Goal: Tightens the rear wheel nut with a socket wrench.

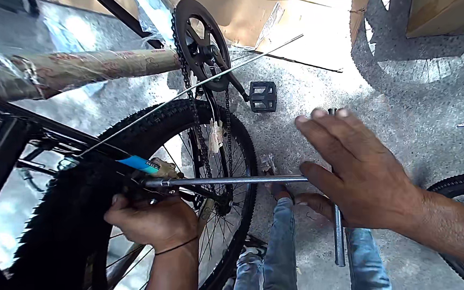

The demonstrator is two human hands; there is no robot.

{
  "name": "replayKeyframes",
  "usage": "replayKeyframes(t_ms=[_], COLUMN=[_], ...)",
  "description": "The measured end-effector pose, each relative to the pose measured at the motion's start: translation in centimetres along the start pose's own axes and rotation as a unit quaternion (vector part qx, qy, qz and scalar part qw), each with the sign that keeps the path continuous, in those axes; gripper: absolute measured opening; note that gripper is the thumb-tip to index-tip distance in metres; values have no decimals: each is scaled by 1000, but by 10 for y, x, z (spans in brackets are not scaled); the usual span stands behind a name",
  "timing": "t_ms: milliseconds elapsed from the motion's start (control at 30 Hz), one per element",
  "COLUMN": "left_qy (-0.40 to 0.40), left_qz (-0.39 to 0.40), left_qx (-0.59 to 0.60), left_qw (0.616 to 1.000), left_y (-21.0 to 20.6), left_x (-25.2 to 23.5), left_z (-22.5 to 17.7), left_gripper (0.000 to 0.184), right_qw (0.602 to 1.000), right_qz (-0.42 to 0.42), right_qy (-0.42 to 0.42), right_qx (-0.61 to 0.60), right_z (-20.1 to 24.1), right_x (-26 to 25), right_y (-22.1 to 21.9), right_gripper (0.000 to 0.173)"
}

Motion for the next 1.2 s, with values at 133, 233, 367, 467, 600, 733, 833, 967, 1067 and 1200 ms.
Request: replayKeyframes(t_ms=[133,233,367,467,600,733,833,967,1067,1200], left_qy=[-42,-68,-57,-36,-45,-23,-14,-14,14,48], left_qz=[-39,-50,-55,-59,-88,-80,-84,-74,-54,-31], left_qx=[38,48,-12,-34,-19,-20,-19,-56,-44,-6], left_qw=[998,995,997,997,995,996,996,996,997,998], left_y=[-2,1,-4,-2,0,2,2,1,0,4], left_x=[-4,-8,-3,-1,-2,1,3,3,4,2], left_z=[2,3,-4,-4,-2,-2,-2,-3,-5,-2], left_gripper=[33,25,24,31,28,29,31,28,32,33], right_qw=[985,973,956,928,839,695,481,322,365,568], right_qz=[23,47,100,148,191,218,258,260,177,-96], right_qy=[153,202,158,95,-21,-133,-221,-305,-441,-358], right_qx=[-71,-100,-226,-329,-509,-672,-808,-858,-800,-735], right_z=[-7,-6,-10,-5,0,-1,9,27,28,43], right_x=[-10,-15,-15,-12,-4,4,17,18,11,28], right_y=[-11,-17,-27,-25,-24,-37,-55,-48,-33,-21], right_gripper=[44,41,31,27,25,23,24,22,27,64])
Point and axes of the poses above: each hand's wrist, its own x-axis away from the middle knuckle, its own y-axis out of the back of the hand, z = x × y, the point moved 6 cm from there along -x, towards the middle knuckle, and after that the axes turned 7 degrees about z, right-handed, at the moved point
